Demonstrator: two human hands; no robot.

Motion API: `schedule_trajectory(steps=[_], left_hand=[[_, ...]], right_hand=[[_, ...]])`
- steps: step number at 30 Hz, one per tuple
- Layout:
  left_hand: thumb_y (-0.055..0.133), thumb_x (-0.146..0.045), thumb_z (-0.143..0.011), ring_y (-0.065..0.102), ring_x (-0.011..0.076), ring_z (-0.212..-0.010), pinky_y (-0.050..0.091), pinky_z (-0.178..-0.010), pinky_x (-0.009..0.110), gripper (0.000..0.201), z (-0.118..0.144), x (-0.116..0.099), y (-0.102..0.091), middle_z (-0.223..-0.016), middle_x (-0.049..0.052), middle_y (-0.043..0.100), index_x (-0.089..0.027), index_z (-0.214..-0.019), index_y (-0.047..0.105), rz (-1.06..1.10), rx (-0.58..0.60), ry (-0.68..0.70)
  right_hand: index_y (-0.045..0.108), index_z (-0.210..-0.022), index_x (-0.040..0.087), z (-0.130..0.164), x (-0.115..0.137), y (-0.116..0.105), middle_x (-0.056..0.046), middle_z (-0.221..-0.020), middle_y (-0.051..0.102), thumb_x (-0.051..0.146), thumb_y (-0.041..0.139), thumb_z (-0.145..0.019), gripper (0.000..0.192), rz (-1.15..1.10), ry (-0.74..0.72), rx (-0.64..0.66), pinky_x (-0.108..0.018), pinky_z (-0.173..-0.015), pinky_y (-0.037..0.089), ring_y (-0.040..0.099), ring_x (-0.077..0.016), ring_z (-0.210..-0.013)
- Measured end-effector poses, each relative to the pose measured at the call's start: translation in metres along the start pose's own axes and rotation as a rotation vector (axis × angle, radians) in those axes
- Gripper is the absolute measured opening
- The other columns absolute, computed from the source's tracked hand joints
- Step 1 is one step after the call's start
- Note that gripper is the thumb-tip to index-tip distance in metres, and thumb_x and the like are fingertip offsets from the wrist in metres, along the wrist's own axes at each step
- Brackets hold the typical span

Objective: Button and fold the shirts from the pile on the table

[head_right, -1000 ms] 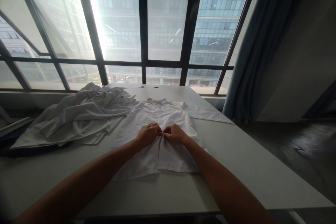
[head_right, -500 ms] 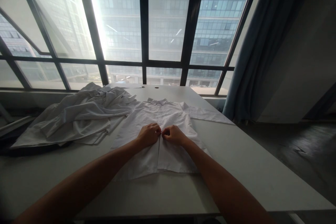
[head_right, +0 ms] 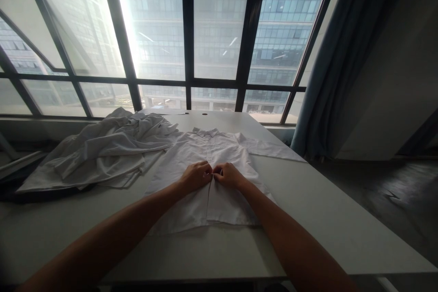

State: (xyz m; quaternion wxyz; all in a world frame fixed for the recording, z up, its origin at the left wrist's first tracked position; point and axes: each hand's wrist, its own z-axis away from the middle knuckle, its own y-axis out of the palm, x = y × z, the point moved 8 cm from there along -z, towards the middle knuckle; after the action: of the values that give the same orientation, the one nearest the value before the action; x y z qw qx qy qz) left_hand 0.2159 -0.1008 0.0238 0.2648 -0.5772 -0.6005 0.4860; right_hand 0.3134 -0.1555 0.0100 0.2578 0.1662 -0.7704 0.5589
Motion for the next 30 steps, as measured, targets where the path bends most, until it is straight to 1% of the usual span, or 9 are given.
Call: schedule_trajectory(steps=[4, 8, 12, 15, 21, 24, 27, 28, 30], left_hand=[[0.058, -0.022, -0.088, 0.065, 0.0173, -0.083, 0.048, -0.073, 0.025, 0.016, 0.0, 0.003, 0.002, -0.094, 0.003, 0.071, -0.02, -0.09, 0.074, 0.033, 0.015, 0.011], [0.058, -0.019, -0.087, 0.064, 0.0191, -0.092, 0.048, -0.08, 0.027, 0.019, 0.005, 0.004, 0.002, -0.096, 0.004, 0.072, -0.021, -0.093, 0.075, 0.049, 0.069, 0.08], [0.055, -0.024, -0.091, 0.062, 0.0205, -0.101, 0.047, -0.09, 0.031, 0.022, 0.013, 0.003, -0.003, -0.105, 0.005, 0.07, -0.024, -0.103, 0.074, 0.042, 0.114, 0.187], [0.055, -0.031, -0.094, 0.059, 0.0233, -0.11, 0.046, -0.096, 0.037, 0.024, 0.018, 0.004, -0.004, -0.116, 0.005, 0.067, -0.027, -0.113, 0.07, 0.0, 0.172, 0.214], [0.057, -0.035, -0.094, 0.053, 0.0262, -0.125, 0.041, -0.103, 0.045, 0.032, 0.022, 0.007, -0.006, -0.135, 0.004, 0.06, -0.03, -0.125, 0.062, -0.02, 0.281, 0.228], [0.055, -0.038, -0.095, 0.05, 0.0253, -0.129, 0.038, -0.108, 0.044, 0.034, 0.023, 0.007, -0.007, -0.139, 0.004, 0.058, -0.03, -0.127, 0.06, -0.012, 0.261, 0.23], [0.054, -0.048, -0.094, 0.04, 0.0263, -0.14, 0.03, -0.114, 0.045, 0.05, 0.025, 0.009, -0.003, -0.148, 0.008, 0.05, -0.026, -0.139, 0.05, -0.007, 0.266, 0.179], [0.053, -0.052, -0.093, 0.035, 0.0272, -0.143, 0.027, -0.116, 0.047, 0.058, 0.026, 0.011, -0.001, -0.152, 0.01, 0.045, -0.025, -0.144, 0.045, -0.004, 0.293, 0.149], [0.052, -0.062, -0.09, 0.024, 0.0294, -0.148, 0.019, -0.118, 0.053, 0.074, 0.029, 0.018, 0.005, -0.159, 0.012, 0.032, -0.023, -0.151, 0.035, 0.005, 0.362, 0.073]], right_hand=[[0.075, -0.082, 0.016, 0.001, -0.001, -0.002, -0.005, -0.078, 0.074, 0.021, 0.06, -0.074, 0.018, -0.013, 0.027, -0.002, -0.026, -0.066, 0.049, 0.066, -0.0184, -0.07], [0.075, -0.084, 0.016, 0.003, 0.0, 0.0, -0.005, -0.08, 0.074, 0.024, 0.061, -0.076, 0.018, -0.014, 0.015, 0.049, -0.026, -0.066, 0.048, 0.066, -0.0179, -0.071], [0.075, -0.092, 0.017, 0.003, 0.001, 0.002, -0.004, -0.081, 0.072, 0.025, 0.067, -0.073, 0.022, 0.013, -0.01, 0.131, -0.026, -0.068, 0.049, 0.064, -0.0176, -0.072], [0.076, -0.098, 0.019, 0.004, 0.003, 0.0, -0.004, -0.085, 0.071, 0.023, 0.07, -0.071, 0.028, 0.043, -0.018, 0.188, -0.027, -0.071, 0.05, 0.064, -0.0179, -0.075], [0.075, -0.112, 0.025, 0.009, -0.004, -0.012, -0.006, -0.1, 0.069, 0.039, 0.081, -0.066, 0.049, 0.134, 0.037, 0.251, -0.031, -0.076, 0.052, 0.065, -0.0214, -0.085], [0.074, -0.114, 0.022, 0.01, -0.006, -0.015, -0.009, -0.105, 0.069, 0.048, 0.077, -0.071, 0.05, 0.176, 0.02, 0.2, -0.034, -0.08, 0.053, 0.066, -0.0235, -0.088], [0.07, -0.122, 0.02, 0.006, -0.005, -0.017, -0.014, -0.123, 0.065, 0.05, 0.065, -0.083, 0.049, 0.213, -0.033, 0.042, -0.04, -0.097, 0.048, 0.062, -0.0277, -0.109], [0.066, -0.128, 0.02, 0.006, -0.006, -0.015, -0.015, -0.133, 0.06, 0.052, 0.064, -0.084, 0.054, 0.235, -0.035, 0.023, -0.042, -0.104, 0.043, 0.057, -0.0298, -0.12], [0.055, -0.141, 0.02, 0.005, -0.014, -0.004, -0.015, -0.151, 0.045, 0.059, 0.063, -0.082, 0.071, 0.269, -0.004, 0.083, -0.047, -0.115, 0.03, 0.039, -0.0326, -0.139]])
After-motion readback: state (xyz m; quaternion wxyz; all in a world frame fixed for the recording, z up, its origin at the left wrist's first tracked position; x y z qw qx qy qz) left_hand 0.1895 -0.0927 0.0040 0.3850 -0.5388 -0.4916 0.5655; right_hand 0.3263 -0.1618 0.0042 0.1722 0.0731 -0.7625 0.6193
